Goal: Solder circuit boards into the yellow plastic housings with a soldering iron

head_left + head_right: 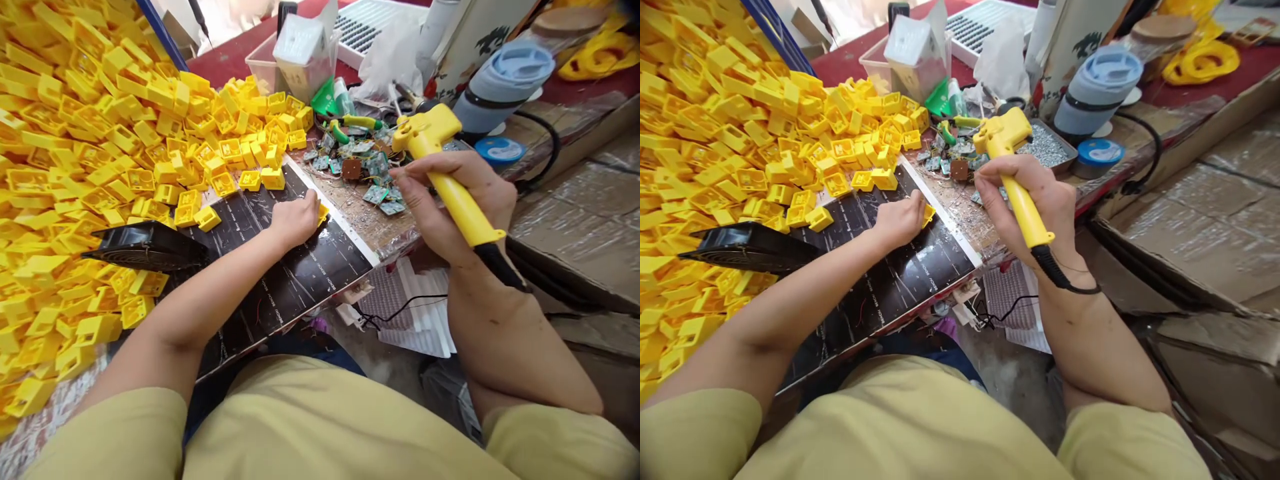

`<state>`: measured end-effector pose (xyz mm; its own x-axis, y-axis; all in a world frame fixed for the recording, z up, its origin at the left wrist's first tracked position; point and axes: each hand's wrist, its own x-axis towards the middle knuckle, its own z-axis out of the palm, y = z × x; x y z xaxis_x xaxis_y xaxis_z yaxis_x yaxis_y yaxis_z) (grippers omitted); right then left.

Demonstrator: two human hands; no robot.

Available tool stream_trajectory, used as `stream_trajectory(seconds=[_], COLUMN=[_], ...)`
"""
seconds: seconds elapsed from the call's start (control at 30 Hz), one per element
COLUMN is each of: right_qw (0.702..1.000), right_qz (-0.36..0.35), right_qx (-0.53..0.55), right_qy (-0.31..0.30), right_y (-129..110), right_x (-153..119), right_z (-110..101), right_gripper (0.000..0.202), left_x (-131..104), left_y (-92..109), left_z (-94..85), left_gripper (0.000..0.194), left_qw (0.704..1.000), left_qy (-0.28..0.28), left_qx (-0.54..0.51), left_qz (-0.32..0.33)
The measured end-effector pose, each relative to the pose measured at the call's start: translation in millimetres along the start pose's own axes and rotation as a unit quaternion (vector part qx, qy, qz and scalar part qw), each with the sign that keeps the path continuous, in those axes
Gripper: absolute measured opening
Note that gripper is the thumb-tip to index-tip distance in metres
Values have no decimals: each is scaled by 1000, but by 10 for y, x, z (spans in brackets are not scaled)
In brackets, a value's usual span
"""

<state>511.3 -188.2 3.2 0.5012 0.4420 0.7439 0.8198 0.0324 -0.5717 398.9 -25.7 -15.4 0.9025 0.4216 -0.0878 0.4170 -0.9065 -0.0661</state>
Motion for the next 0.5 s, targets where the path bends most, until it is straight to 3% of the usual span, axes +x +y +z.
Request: stream_trajectory(seconds=[0.23,0.4,0.5], right_qw=[1000,1000,1000], right_qz=[-4,4,14], right_qx=[7,1,10], right_qy=[9,17,26], right_y=[-2,19,61], right_x=[47,-21,-50], right_z=[-22,-51,-79], right_gripper=[9,9,12], left_x=[-100,106,282], left_y=[369,192,201], left_z=[19,18,-39], left_gripper=[30,36,30], left_qw=[996,1000,999], left_qy=[-30,7,11], left_qx=[-30,-25,-29], left_qz=[82,-6,11])
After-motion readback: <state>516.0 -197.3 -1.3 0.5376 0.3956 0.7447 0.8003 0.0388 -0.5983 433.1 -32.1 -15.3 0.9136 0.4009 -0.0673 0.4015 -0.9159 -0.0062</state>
